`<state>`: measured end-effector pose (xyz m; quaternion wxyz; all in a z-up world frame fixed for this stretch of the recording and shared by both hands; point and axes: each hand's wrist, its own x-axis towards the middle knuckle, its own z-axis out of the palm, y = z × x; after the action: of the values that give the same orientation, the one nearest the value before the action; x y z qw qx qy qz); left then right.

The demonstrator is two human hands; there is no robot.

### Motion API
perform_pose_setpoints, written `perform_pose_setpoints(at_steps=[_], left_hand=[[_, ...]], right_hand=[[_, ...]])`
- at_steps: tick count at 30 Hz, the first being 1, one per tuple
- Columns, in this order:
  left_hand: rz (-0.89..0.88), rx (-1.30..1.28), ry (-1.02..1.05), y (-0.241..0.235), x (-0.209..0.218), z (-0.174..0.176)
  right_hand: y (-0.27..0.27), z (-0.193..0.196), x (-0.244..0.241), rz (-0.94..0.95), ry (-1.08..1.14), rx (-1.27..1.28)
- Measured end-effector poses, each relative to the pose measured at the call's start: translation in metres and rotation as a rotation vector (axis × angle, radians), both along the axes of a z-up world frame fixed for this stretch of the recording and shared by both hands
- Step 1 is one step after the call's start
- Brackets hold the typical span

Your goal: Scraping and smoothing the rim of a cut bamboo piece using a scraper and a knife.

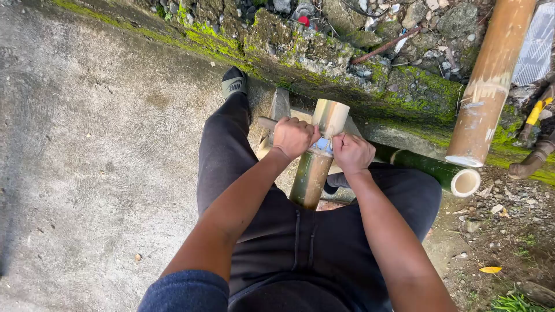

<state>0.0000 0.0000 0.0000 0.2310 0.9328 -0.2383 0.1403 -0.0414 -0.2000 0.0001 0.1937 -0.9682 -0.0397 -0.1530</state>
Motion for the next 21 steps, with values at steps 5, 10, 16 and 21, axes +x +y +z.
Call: perform_pose_setpoints(at_steps=[5, 10, 16, 21], left_hand=[[0.017, -0.018, -0.104, -0.020, 0.057, -0.009], [0.065, -0.018, -0.102, -0.036, 0.102, -0.016], [0.083, -0.056, -0.109, -0.035, 0.102, -0.013], [0.045, -0.042, -0.127, -0.030, 0.086, -0.013]], right_hand=[[-0.013, -0.008, 0.050, -0.086, -0.034, 0.023], [-0.028, -0.011, 0.098, -0.053, -0.032, 0.018], [-0.027, -0.011, 0.103, -0.028, -0.113, 0.013], [-0.024, -0.005, 0.086, 0.009, -0.120, 0.009]])
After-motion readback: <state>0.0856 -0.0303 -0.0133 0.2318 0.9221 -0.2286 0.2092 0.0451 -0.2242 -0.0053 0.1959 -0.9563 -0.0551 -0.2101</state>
